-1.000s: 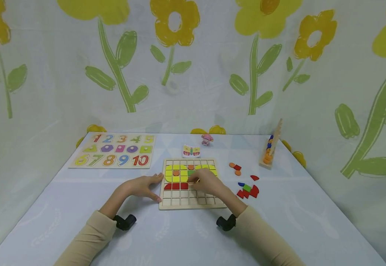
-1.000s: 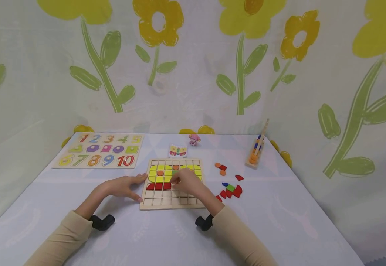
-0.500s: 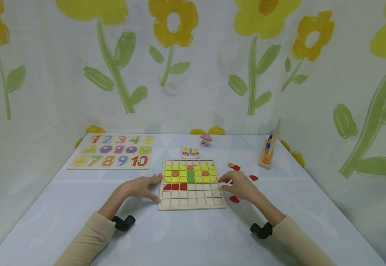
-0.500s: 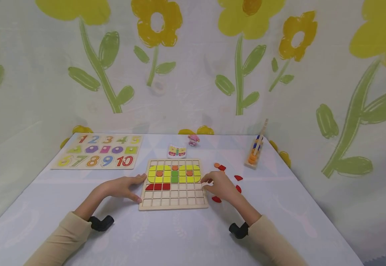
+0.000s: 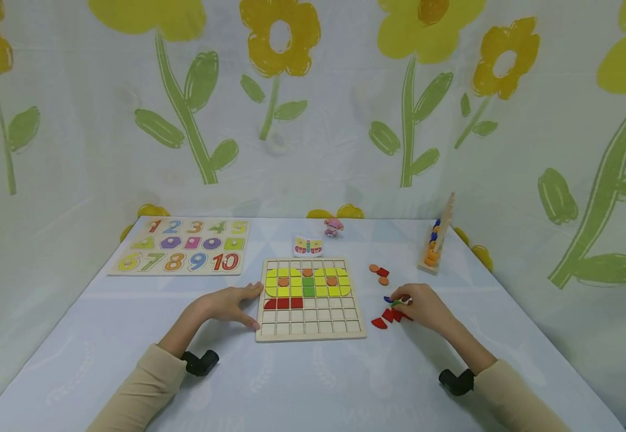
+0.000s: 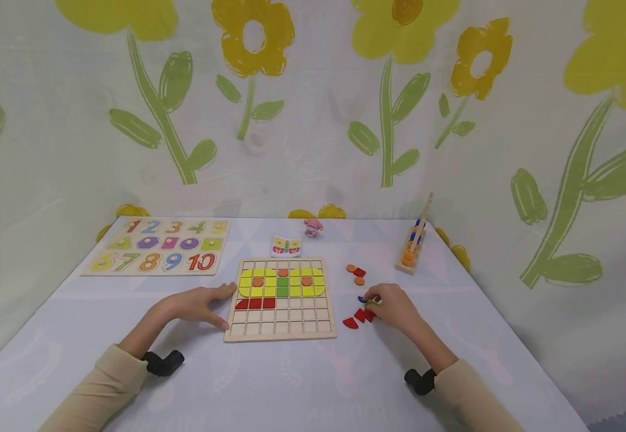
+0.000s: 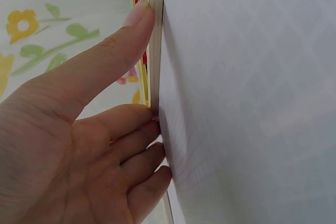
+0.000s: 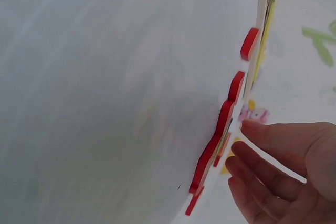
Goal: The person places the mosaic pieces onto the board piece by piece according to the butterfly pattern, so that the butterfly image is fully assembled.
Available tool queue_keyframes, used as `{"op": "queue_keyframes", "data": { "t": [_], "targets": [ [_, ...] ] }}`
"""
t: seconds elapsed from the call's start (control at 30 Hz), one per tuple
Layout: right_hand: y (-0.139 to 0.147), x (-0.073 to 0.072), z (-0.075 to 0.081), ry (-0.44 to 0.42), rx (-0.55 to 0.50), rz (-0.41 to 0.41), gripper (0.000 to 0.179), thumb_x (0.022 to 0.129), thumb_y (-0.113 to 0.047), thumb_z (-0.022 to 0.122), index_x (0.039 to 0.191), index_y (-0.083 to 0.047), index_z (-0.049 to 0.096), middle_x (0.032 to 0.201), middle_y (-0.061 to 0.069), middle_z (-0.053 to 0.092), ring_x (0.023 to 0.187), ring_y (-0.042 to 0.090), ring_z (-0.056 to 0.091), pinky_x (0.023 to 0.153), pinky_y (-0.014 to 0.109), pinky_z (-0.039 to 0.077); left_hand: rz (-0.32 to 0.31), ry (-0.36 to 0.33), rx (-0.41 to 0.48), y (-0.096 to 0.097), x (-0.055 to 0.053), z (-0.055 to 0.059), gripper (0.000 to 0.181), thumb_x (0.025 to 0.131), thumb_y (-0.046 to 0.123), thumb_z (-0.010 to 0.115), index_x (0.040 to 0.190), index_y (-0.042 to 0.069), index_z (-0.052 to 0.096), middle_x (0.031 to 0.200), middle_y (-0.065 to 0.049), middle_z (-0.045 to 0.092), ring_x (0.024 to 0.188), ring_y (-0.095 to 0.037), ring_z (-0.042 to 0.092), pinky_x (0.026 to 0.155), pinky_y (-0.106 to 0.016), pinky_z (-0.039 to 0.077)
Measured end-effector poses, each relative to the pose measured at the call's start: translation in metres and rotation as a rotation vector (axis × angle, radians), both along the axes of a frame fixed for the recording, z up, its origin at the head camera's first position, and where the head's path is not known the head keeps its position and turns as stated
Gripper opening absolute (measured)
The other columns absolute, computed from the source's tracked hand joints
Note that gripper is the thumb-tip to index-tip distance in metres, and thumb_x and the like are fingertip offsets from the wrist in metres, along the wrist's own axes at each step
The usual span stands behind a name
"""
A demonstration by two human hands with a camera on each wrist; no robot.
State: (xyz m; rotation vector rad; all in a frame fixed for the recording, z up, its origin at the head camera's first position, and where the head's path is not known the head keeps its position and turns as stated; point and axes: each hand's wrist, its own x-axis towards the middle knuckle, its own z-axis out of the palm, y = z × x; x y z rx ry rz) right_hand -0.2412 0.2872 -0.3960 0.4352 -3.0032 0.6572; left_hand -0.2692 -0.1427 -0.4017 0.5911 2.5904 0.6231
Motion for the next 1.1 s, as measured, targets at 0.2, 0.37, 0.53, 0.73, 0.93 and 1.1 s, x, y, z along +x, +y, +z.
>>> {"op": "queue_keyframes", "data": {
  "t": [0.2, 0.37, 0.53, 0.73, 0.93, 1.1],
  "targets": [
    [0.011, -0.005, -0.002, -0.044, 0.036, -0.025, 0.015, 0.083, -0.004, 0.073, 0.098, -0.004, 0.072, 0.084, 0.002, 0.065, 0.074, 0.016, 0.056, 0.06, 0.026, 0.053, 0.01, 0.003, -0.004, 0.0, 0.0, -0.001, 0.098, 0.073, 0.041, 0.082, 0.151, 0.007, 0.032, 0.156, -0.016, 0.026, 0.144, -0.033, 0.019, 0.114, -0.052, 0.02],
    [0.011, -0.008, -0.003, -0.075, 0.049, -0.041, 0.02, 0.082, -0.004, 0.074, 0.101, -0.001, 0.07, 0.081, 0.001, 0.064, 0.073, 0.016, 0.056, 0.064, 0.028, 0.055, 0.003, 0.001, -0.001, 0.0, 0.0, 0.001, 0.098, 0.074, 0.041, 0.082, 0.151, 0.006, 0.032, 0.156, -0.016, 0.025, 0.144, -0.033, 0.019, 0.114, -0.052, 0.02],
    [0.008, -0.01, 0.001, -0.069, 0.016, -0.02, 0.015, 0.08, 0.0, 0.074, 0.093, -0.004, 0.068, 0.077, 0.0, 0.06, 0.07, 0.016, 0.053, 0.061, 0.028, 0.053, 0.005, -0.001, 0.002, -0.001, -0.001, -0.001, 0.098, 0.074, 0.041, 0.082, 0.151, 0.007, 0.032, 0.156, -0.016, 0.025, 0.144, -0.033, 0.019, 0.114, -0.052, 0.019],
    [0.001, -0.012, 0.005, 0.003, -0.038, 0.025, 0.011, 0.082, 0.002, 0.072, 0.089, -0.006, 0.07, 0.078, -0.002, 0.065, 0.069, 0.014, 0.057, 0.062, 0.026, 0.053, 0.01, -0.005, -0.001, 0.0, -0.001, -0.001, 0.099, 0.073, 0.042, 0.082, 0.151, 0.007, 0.031, 0.156, -0.015, 0.025, 0.144, -0.033, 0.019, 0.114, -0.053, 0.019],
    [-0.02, -0.012, 0.011, 0.038, -0.117, 0.118, 0.013, 0.084, 0.003, 0.069, 0.095, -0.002, 0.074, 0.086, 0.004, 0.07, 0.075, 0.014, 0.062, 0.07, 0.028, 0.056, 0.007, -0.008, -0.003, 0.0, 0.0, 0.001, 0.098, 0.074, 0.042, 0.082, 0.151, 0.007, 0.031, 0.156, -0.016, 0.025, 0.144, -0.033, 0.019, 0.114, -0.052, 0.02],
    [-0.046, -0.01, 0.013, 0.019, -0.167, 0.221, 0.016, 0.085, 0.004, 0.068, 0.099, -0.001, 0.074, 0.091, 0.003, 0.072, 0.079, 0.015, 0.065, 0.073, 0.026, 0.057, 0.007, -0.001, 0.008, 0.0, 0.001, 0.0, 0.098, 0.074, 0.04, 0.082, 0.15, 0.006, 0.032, 0.156, -0.016, 0.026, 0.144, -0.033, 0.019, 0.114, -0.052, 0.019]
  ]
}}
